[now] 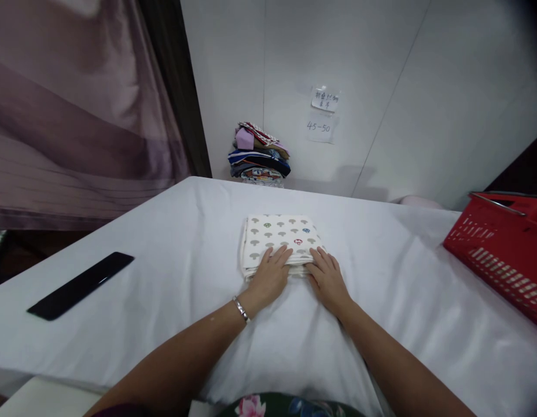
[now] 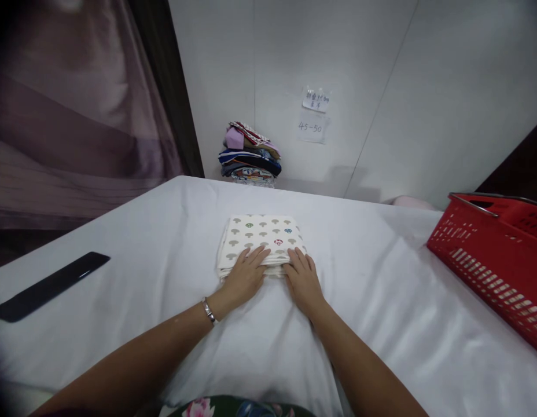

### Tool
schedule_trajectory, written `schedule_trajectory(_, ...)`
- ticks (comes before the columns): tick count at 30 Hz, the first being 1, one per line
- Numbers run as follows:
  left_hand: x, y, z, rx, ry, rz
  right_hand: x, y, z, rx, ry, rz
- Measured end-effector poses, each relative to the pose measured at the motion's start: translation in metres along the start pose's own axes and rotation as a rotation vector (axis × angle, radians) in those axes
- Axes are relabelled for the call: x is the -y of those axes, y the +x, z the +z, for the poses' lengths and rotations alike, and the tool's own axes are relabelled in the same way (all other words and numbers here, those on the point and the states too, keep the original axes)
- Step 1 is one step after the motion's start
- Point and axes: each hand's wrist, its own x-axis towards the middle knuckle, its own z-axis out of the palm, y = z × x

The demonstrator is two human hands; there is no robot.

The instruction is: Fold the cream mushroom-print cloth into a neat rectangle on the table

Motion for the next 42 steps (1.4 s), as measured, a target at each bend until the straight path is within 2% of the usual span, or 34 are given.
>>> schedule_trajectory(6,0.002,0.002,-0.008,-0.045,-0.022,0.055,0.0,0.001,0.002,0.021,-0.011,0.006)
schedule_trajectory(12,0.001,-0.003,-0.007,-0.005,-0.015,0.107,-0.003,0.0,0.003,0.033,0.0,-0.014)
schedule_trajectory(27,0.001,-0.003,0.0,-0.047,-0.057,0.039,0.001,0.004,-0.001,0.009,0.05,0.013)
schedule_trajectory(36,0.0,0.001,0.001,-0.023,-0.028,0.049,-0.001,0.007,0.0,0.068,0.023,-0.038)
schedule_trajectory(42,0.0,0.004,0.004,-0.03,-0.004,0.064,0.001,0.008,-0.001,0.064,0.034,-0.024)
